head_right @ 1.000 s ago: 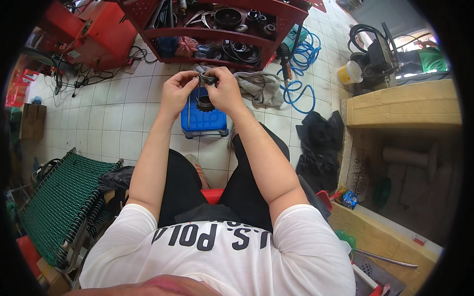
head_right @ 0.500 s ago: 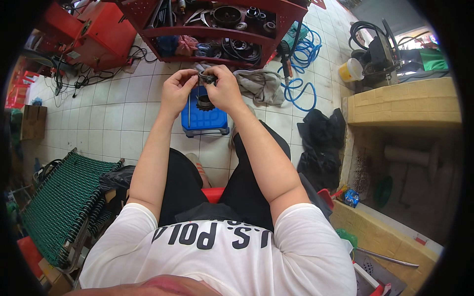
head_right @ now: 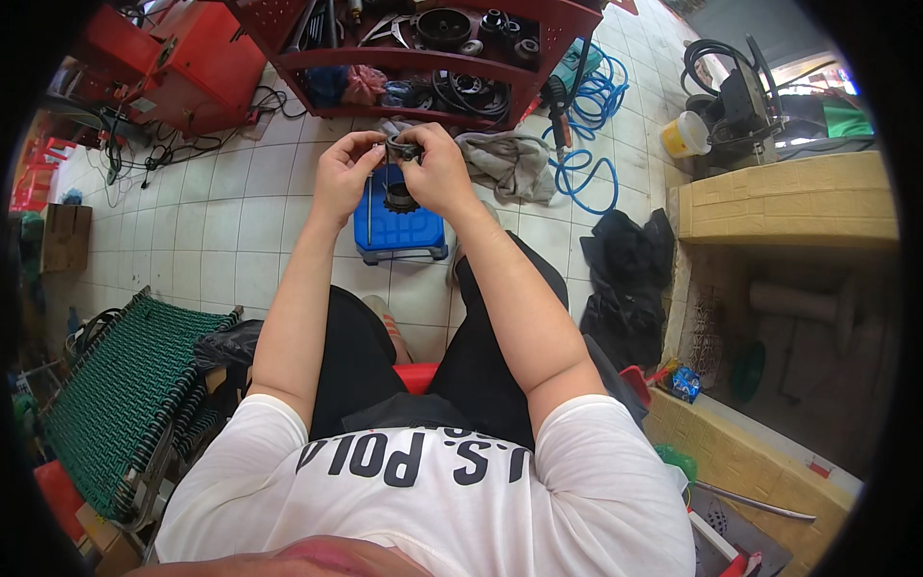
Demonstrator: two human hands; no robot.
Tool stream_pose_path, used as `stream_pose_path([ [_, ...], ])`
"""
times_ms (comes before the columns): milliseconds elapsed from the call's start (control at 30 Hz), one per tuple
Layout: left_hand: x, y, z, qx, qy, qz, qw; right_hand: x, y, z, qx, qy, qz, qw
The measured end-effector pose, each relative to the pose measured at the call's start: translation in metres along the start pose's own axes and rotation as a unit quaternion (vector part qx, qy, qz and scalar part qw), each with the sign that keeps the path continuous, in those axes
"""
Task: The person cleans a carburetor by hand and using a tool. The person handles the carburetor, uses a small brush to clean the internal and external parts, and moves a cloth to wipe the components.
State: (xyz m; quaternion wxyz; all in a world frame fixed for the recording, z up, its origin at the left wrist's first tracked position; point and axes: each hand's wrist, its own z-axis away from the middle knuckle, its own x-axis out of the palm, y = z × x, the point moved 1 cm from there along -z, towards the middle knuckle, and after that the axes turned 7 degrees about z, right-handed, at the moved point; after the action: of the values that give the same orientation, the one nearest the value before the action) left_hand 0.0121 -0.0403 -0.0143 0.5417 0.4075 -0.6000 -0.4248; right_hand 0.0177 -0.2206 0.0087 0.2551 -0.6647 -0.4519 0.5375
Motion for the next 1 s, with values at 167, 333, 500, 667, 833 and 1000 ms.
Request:
stream_pose_path([
  [167,-0.001,0.002,0.0,0.031,0.019,0.003,0.999,0.0,0.003,0.001,0.006,-0.013,0.014,1.0],
  [333,0.001,0.009,0.001,0.023,0.05,-0.012,0.998,0.0,0.006,0.0,-0.001,-0.006,0.02,1.0],
  [500,0.0,0.008,0.0,-0.022,0.069,-0.051,0.996,-0.001,0.005,0.0,0.0,-0.007,0.022,1.0],
  [667,0.002,0.005,0.0,-0.014,0.062,-0.014,0.998,-0.001,-0.002,0.0,0.006,-0.003,0.01,1.0],
  [833,0.002,0.009,0.002,0.01,0.017,-0.027,0.999,-0.002,-0.002,0.0,0.013,-0.006,0.008,1.0],
  [1000,0.001,0.008,0.002,0.006,0.024,-0.053,0.998,-0.001,-0.002,0.0,0.016,-0.006,0.005,1.0],
])
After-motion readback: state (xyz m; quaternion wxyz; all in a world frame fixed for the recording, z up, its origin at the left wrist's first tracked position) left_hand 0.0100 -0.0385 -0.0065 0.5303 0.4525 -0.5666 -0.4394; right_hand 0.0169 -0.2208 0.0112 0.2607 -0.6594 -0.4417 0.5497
